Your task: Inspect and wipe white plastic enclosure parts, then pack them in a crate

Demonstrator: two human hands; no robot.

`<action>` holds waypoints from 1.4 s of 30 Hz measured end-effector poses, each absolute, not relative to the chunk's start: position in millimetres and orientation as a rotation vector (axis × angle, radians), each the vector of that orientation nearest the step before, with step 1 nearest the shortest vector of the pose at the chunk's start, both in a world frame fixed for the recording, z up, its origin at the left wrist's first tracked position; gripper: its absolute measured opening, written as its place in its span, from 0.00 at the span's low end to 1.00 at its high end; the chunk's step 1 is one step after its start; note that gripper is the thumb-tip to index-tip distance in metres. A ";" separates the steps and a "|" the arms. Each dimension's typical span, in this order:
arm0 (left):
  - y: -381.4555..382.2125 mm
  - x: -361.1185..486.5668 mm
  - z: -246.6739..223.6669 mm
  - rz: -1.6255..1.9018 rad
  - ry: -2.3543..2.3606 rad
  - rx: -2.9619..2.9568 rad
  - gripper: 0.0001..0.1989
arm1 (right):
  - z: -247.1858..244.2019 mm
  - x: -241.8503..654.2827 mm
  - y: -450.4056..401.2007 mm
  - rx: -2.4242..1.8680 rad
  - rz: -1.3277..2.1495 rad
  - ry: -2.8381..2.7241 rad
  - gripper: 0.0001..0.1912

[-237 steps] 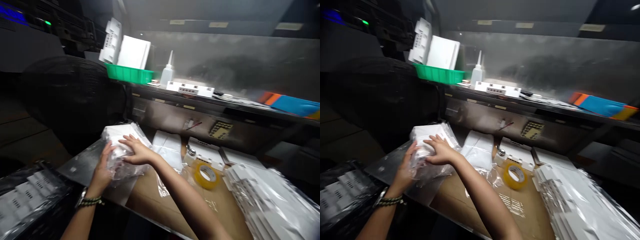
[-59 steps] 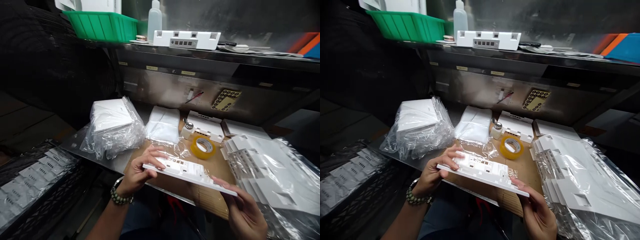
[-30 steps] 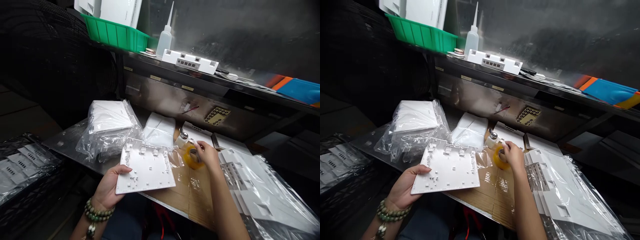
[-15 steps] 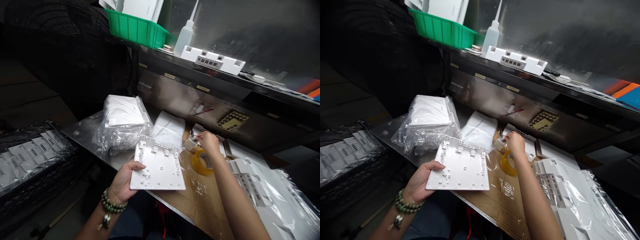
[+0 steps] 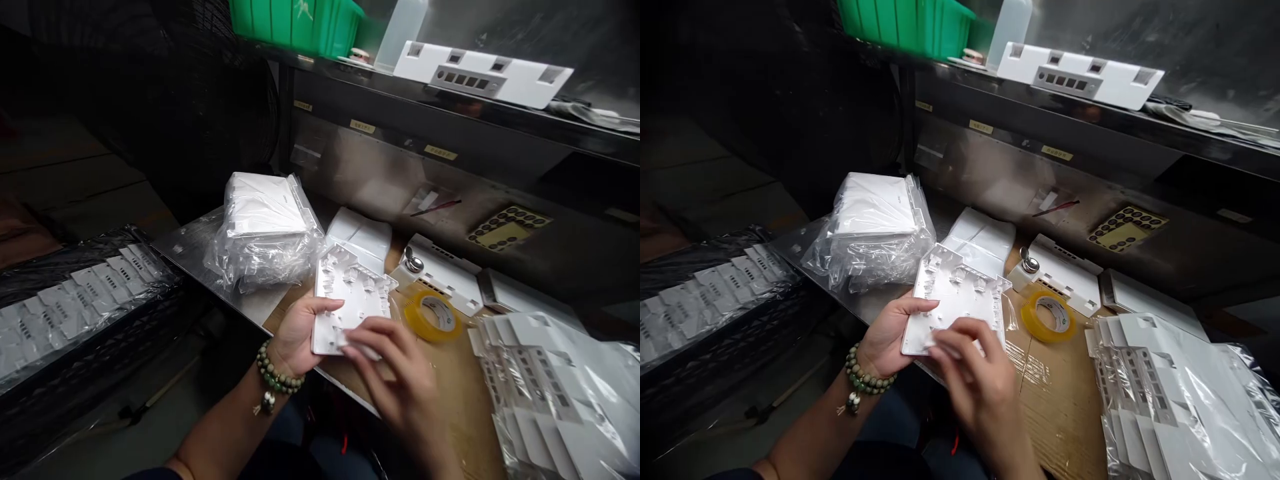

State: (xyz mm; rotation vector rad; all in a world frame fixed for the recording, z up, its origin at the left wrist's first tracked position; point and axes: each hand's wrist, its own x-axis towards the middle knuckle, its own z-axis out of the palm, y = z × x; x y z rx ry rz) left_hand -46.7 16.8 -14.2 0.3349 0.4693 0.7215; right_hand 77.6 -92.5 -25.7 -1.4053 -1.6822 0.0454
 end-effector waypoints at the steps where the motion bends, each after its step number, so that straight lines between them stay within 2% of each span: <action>1: 14.8 -44.1 -13.7 0.717 0.470 0.348 0.36 | -29.3 64.3 -96.8 -1.392 0.064 -1.685 0.11; 7: 7.9 -39.3 -17.6 0.713 0.456 0.391 0.39 | -38.8 54.0 -104.2 -1.325 -0.127 -1.737 0.15; 17: 7.7 -40.9 -20.3 0.716 0.427 0.396 0.41 | -36.5 64.6 -114.0 -1.336 -0.166 -1.809 0.16; 20: 15.7 -48.1 -22.1 0.707 0.462 0.382 0.42 | -42.2 90.0 -131.1 -1.488 -0.131 -1.563 0.12; 23: 25.1 -59.6 -23.4 0.697 0.500 0.349 0.43 | -52.1 122.3 -152.2 -1.688 -0.252 -1.180 0.08; 26: 32.5 -72.0 -27.6 0.710 0.573 0.301 0.43 | -64.4 141.9 -169.2 -1.764 -0.342 -1.036 0.08; 34: 36.4 -86.0 -42.5 0.764 0.673 0.356 0.50 | -78.8 130.8 -170.7 -1.742 -0.344 -1.206 0.11; 42: 32.5 -93.1 -46.7 0.759 0.621 0.507 0.50 | -77.0 129.0 -172.3 -1.712 -0.416 -1.272 0.12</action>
